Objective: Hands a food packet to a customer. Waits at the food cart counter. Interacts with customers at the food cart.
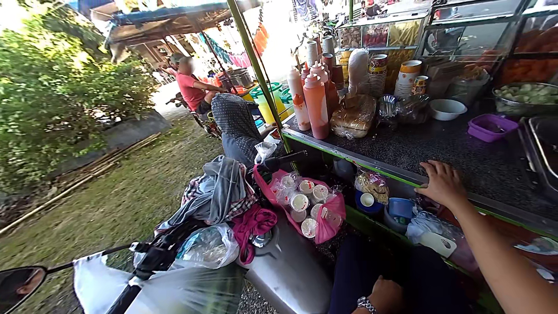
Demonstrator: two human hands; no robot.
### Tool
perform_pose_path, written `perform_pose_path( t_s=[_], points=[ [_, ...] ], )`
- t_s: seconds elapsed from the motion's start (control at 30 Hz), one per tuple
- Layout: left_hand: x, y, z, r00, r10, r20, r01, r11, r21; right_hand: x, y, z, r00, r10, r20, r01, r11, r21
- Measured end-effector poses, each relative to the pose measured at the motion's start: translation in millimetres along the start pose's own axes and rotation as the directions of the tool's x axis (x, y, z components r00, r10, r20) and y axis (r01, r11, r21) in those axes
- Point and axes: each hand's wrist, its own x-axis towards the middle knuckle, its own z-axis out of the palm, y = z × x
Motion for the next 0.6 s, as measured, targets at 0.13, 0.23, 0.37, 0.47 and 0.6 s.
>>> perform_pose_path(
  t_s=[0.13, 0.23, 0.37, 0.47, 0.6],
  points=[
    [-1.3, 1.2, -1.9, 1.000, -0.002, 0.008, 0.002, 1.000, 0.004, 0.1, 0.0, 0.0, 1.000, 0.010, 0.005, -0.010, 1.000, -0.003],
    [-2.1, 2.6, -1.9, 1.000, -0.014, 0.017, 0.013, 1.000, 0.021, 0.1, 0.0, 0.1, 1.000, 0.008, 0.009, -0.008, 1.000, -0.015],
    [-4.7, 4.2, -4.3, 1.000, -0.025, 0.011, 0.025, 1.000, 0.008, 0.2, -0.6, 0.1, 1.000, 0.012, 0.014, -0.012, 1.000, -0.010],
    [-2.9, -0.5, -3.4, 1.000, 0.005, -0.025, -0.006, 0.999, -0.044, -0.3, -0.1, 0.8, 1.000, 0.003, -0.002, -0.003, 1.000, 0.004],
    [-0.9, -2.8, -2.3, 1.000, 0.016, -0.020, -0.017, 0.998, -0.053, -0.5, -0.7, 0.2, 1.000, 0.001, 0.001, -0.001, 1.000, 0.007]
  ],
)
